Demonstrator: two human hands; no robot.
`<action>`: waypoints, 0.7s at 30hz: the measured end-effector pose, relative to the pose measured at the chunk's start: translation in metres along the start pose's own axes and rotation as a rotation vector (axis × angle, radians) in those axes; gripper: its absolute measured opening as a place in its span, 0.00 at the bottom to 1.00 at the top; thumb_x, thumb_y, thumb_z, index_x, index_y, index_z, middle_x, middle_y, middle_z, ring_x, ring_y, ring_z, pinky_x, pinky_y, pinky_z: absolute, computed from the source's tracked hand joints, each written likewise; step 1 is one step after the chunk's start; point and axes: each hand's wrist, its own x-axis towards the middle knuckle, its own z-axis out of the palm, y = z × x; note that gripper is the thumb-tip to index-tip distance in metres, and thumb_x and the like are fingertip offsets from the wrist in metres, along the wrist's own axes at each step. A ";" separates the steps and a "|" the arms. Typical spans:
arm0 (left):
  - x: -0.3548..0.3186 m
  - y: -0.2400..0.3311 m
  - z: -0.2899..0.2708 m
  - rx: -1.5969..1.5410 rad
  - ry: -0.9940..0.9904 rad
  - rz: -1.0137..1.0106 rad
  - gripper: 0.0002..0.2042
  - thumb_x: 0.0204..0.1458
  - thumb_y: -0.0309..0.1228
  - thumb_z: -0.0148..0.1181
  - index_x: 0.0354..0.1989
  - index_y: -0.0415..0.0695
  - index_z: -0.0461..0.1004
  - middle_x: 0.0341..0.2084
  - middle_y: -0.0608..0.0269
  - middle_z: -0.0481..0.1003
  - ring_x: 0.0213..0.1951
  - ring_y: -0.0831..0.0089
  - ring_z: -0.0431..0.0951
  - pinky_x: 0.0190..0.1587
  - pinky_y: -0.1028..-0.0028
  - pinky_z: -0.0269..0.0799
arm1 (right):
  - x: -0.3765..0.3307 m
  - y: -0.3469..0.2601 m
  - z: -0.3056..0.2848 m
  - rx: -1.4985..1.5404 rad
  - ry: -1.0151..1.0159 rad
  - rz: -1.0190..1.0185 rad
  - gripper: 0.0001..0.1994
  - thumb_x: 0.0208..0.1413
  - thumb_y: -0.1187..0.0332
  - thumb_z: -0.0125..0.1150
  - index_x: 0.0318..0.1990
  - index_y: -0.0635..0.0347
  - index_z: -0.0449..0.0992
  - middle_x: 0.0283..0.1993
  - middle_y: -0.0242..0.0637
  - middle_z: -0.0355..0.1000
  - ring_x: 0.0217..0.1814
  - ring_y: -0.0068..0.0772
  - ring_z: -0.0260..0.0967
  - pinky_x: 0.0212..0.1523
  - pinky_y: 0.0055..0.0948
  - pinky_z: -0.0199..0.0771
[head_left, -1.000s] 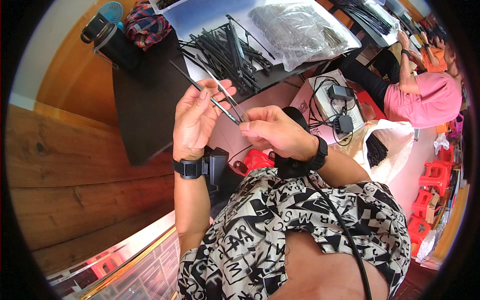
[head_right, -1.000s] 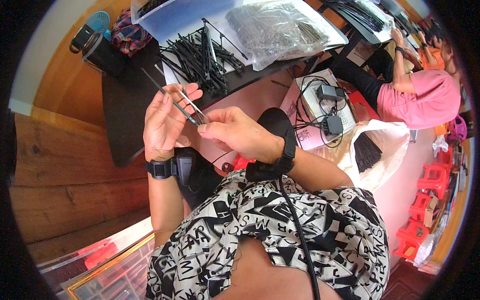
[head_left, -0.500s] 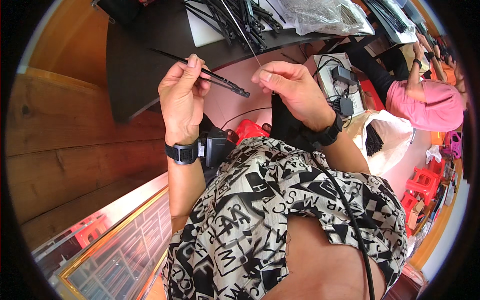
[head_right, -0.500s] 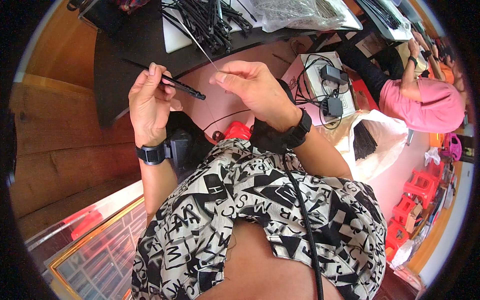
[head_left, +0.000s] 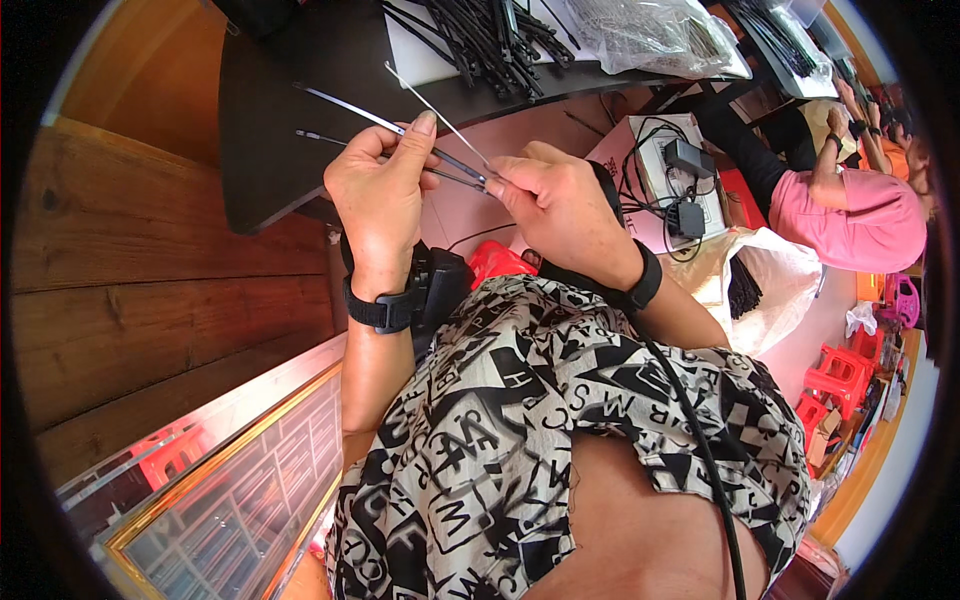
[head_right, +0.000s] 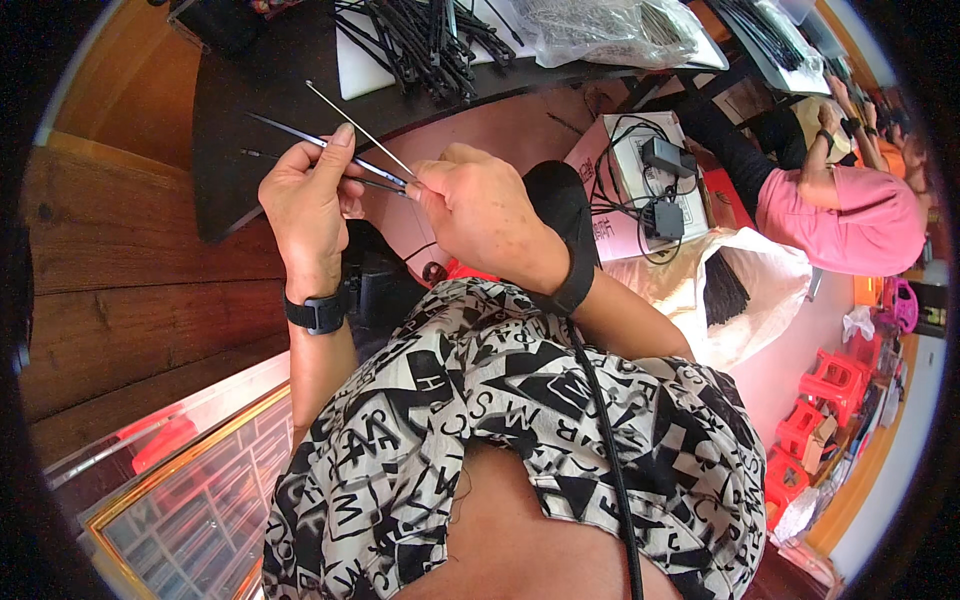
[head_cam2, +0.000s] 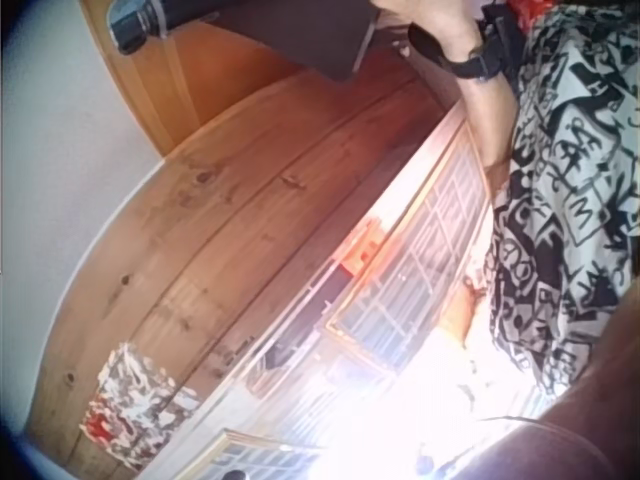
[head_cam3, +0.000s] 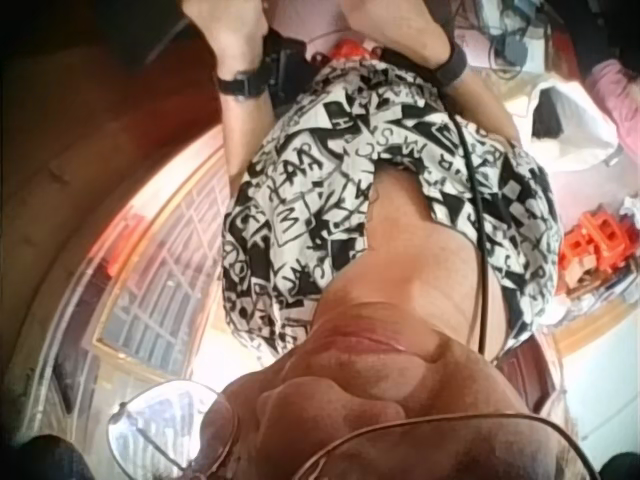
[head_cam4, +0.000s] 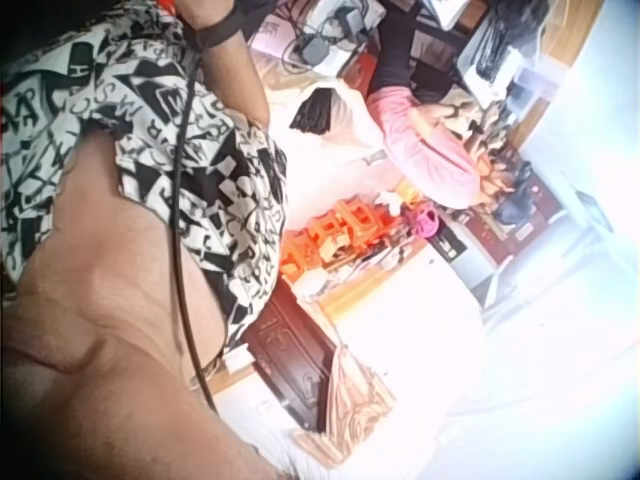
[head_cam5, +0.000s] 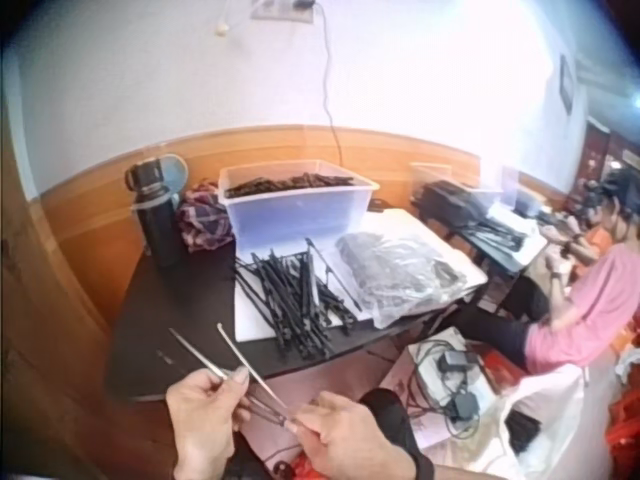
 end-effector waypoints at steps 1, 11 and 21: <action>0.000 0.001 0.001 0.084 0.014 0.050 0.10 0.45 0.30 0.63 0.22 0.37 0.72 0.12 0.66 0.70 0.12 0.85 0.65 0.15 0.85 0.59 | 0.001 0.005 0.000 0.010 -0.069 -0.003 0.04 0.45 0.73 0.56 0.27 0.64 0.73 0.21 0.45 0.64 0.24 0.46 0.63 0.25 0.38 0.62; -0.018 0.006 0.008 0.161 -0.102 0.352 0.32 0.46 0.23 0.58 0.59 0.38 0.49 0.43 0.52 0.66 0.29 0.80 0.69 0.29 0.83 0.66 | 0.008 0.027 -0.005 0.654 -0.304 0.316 0.08 0.52 0.71 0.54 0.26 0.68 0.72 0.18 0.28 0.62 0.19 0.15 0.51 0.18 0.20 0.51; -0.007 0.003 -0.021 -0.562 -0.412 0.026 0.18 0.47 0.21 0.54 0.48 0.35 0.61 0.40 0.47 0.69 0.31 0.72 0.71 0.27 0.81 0.63 | 0.010 0.030 -0.014 1.356 -0.569 0.491 0.10 0.50 0.68 0.56 0.27 0.70 0.73 0.18 0.26 0.59 0.19 0.17 0.50 0.20 0.18 0.47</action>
